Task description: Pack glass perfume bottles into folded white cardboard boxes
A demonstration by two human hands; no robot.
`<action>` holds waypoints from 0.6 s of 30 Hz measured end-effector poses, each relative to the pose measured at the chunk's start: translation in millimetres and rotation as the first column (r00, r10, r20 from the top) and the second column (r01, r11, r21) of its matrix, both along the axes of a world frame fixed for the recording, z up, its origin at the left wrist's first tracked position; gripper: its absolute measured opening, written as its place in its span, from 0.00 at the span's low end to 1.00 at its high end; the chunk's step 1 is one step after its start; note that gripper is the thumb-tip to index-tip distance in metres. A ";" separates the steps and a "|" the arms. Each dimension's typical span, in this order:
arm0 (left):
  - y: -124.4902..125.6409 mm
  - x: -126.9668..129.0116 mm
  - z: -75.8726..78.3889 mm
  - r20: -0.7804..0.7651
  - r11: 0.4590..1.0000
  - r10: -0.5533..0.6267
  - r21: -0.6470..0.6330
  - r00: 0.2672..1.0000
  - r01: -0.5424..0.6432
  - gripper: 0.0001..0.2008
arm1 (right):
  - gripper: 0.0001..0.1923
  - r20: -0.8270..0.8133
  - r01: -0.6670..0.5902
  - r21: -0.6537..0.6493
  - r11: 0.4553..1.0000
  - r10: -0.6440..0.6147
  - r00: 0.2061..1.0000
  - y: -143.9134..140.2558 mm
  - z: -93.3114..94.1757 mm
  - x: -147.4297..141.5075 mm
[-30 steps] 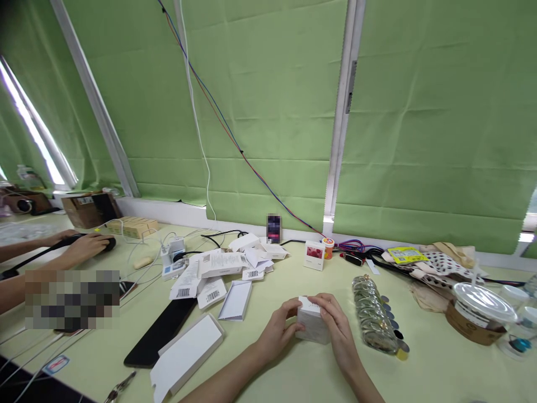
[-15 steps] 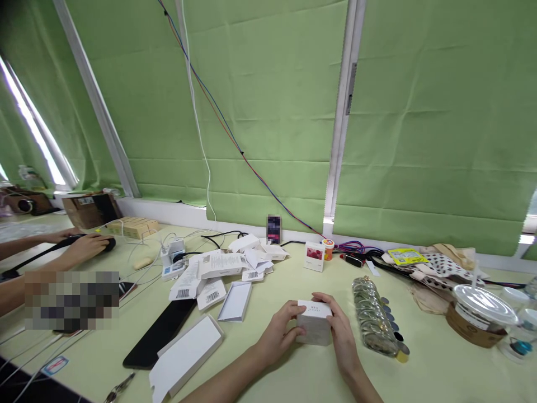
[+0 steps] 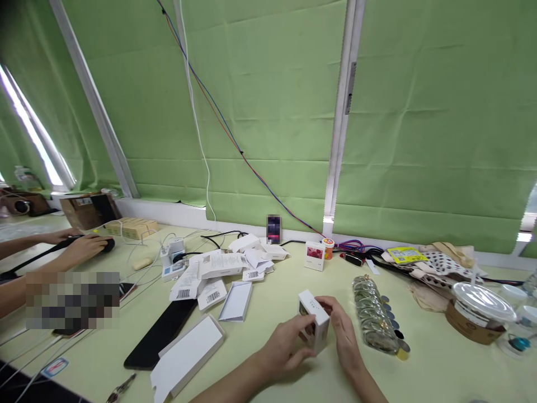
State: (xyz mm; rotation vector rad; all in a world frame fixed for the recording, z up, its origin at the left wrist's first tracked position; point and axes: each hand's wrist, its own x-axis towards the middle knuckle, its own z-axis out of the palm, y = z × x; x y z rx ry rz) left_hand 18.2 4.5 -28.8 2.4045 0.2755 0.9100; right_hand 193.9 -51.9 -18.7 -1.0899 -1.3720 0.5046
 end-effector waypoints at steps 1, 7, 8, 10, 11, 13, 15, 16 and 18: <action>1.2 0.5 -0.2 0.051 0.998 0.053 -0.031 0.997 -0.052 0.27 | 0.23 0.014 -0.043 0.019 0.999 0.042 0.999 0.1 -0.8 1.8; 12.0 1.1 8.7 0.121 0.946 0.251 -0.239 0.960 -0.217 0.29 | 0.21 0.208 -0.059 0.017 0.998 0.055 0.977 1.9 -5.5 5.4; 13.6 0.8 10.7 0.100 0.944 0.226 -0.266 0.969 -0.193 0.29 | 0.19 0.215 -0.043 0.017 0.999 0.039 0.976 2.9 -6.8 5.6; 16.3 0.9 13.1 0.084 0.941 0.168 -0.310 0.982 -0.135 0.28 | 0.16 0.210 -0.004 0.030 1.000 -0.003 0.978 5.5 -9.9 6.4; 17.4 1.3 13.2 0.092 0.937 0.147 -0.331 0.985 -0.109 0.28 | 0.16 0.205 0.022 0.038 0.999 -0.029 0.978 6.9 -11.4 7.0; 18.9 2.9 11.3 0.110 0.922 0.121 -0.380 0.986 -0.071 0.28 | 0.15 0.196 0.069 0.053 0.996 -0.078 0.977 9.6 -14.3 8.1; 19.9 4.6 7.6 0.114 0.899 0.103 -0.435 0.988 -0.044 0.29 | 0.16 0.182 0.095 0.068 0.993 -0.106 0.978 11.8 -16.7 8.8; 20.2 5.2 5.6 0.108 0.887 0.092 -0.461 0.990 -0.032 0.29 | 0.16 0.172 0.099 0.073 0.992 -0.110 0.979 12.7 -17.8 8.9; 20.5 6.0 2.3 0.084 0.866 0.074 -0.500 0.994 -0.022 0.29 | 0.16 0.147 0.097 0.070 0.993 -0.106 0.983 14.2 -20.0 8.7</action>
